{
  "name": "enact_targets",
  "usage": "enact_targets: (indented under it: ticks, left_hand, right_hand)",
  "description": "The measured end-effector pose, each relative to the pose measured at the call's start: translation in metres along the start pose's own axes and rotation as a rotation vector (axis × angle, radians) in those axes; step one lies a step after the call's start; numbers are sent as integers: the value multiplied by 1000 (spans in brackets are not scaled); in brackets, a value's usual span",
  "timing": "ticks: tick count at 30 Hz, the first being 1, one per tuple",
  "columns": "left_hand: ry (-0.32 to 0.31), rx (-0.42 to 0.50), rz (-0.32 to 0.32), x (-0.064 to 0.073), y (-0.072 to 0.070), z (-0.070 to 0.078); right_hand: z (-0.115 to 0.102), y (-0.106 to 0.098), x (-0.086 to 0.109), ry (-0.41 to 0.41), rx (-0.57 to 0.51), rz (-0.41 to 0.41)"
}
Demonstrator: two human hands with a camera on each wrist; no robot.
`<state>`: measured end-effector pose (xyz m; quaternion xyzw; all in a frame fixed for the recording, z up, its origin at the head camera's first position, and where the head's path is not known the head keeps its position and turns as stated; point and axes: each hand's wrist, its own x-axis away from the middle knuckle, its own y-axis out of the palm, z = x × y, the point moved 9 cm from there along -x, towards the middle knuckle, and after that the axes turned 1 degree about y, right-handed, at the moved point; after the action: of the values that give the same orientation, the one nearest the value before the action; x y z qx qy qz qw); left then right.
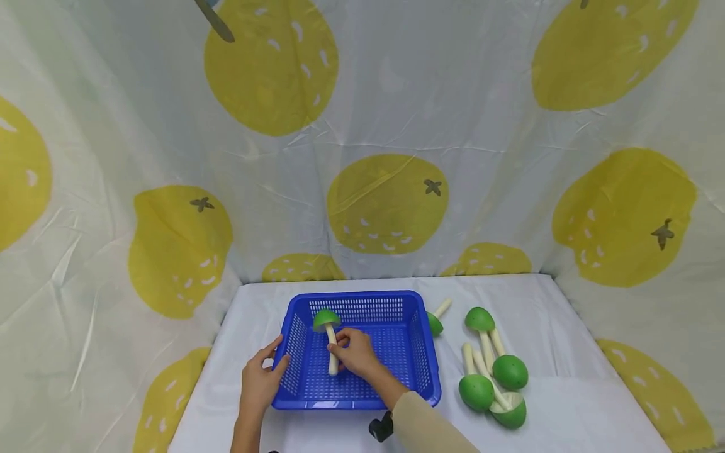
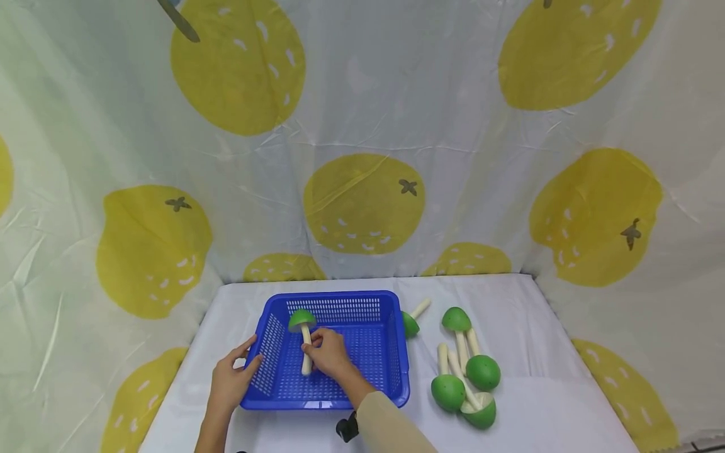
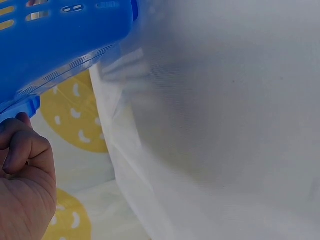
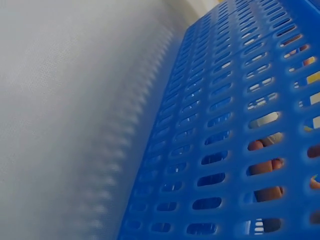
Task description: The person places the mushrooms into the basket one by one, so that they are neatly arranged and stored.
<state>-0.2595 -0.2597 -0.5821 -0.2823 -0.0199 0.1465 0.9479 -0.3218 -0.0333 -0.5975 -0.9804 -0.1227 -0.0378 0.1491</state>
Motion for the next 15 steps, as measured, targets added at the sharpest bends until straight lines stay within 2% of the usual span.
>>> enact_targets:
  ticks: [15]
  left_hand:
    - [-17, -20, -4, -1, 1, -1]
  right_hand:
    - [8, 15, -5, 97, -63, -19]
